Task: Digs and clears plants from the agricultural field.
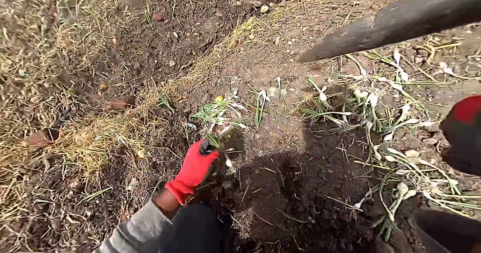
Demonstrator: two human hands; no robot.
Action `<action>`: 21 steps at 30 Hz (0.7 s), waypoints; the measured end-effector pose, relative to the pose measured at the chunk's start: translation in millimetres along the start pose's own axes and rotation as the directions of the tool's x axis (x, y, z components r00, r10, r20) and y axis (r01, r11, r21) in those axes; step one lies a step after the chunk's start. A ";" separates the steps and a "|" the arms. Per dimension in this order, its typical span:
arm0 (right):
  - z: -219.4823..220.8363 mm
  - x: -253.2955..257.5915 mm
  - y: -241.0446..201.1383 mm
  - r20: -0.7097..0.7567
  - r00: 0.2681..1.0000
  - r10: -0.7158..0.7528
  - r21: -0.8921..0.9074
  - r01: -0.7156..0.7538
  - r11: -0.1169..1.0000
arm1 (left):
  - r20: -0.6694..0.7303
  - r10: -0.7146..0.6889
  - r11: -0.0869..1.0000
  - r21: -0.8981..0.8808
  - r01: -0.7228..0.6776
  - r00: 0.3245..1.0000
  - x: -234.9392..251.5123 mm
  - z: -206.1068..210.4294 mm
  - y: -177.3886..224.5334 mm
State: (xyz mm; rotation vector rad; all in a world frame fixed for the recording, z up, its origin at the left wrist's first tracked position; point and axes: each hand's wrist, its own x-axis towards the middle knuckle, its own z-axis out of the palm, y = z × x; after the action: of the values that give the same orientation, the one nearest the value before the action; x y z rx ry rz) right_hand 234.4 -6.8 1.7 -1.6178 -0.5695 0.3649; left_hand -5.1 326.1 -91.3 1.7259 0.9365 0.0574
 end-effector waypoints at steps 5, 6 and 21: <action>172.6 -15.0 112.6 0.030 0.857 0.514 -0.401 -0.461 0.792 | -0.100 0.294 0.928 0.268 -0.259 0.951 9.3 32.2 56.2; 166.6 -13.2 115.9 0.077 0.829 0.554 -0.385 -0.488 0.783 | -0.036 0.268 0.912 0.332 -0.241 0.963 17.5 56.0 49.5; 102.6 18.1 -1.9 0.179 0.962 0.208 0.026 -0.216 0.976 | 0.010 -0.047 0.679 0.734 0.024 0.999 30.5 64.2 -44.6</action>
State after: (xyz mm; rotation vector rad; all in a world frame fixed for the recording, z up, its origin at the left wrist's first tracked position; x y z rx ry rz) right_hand 193.0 88.2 -8.2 -1.6168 -0.5171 0.6810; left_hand 21.7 296.9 -165.2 2.4427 1.0481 -0.4347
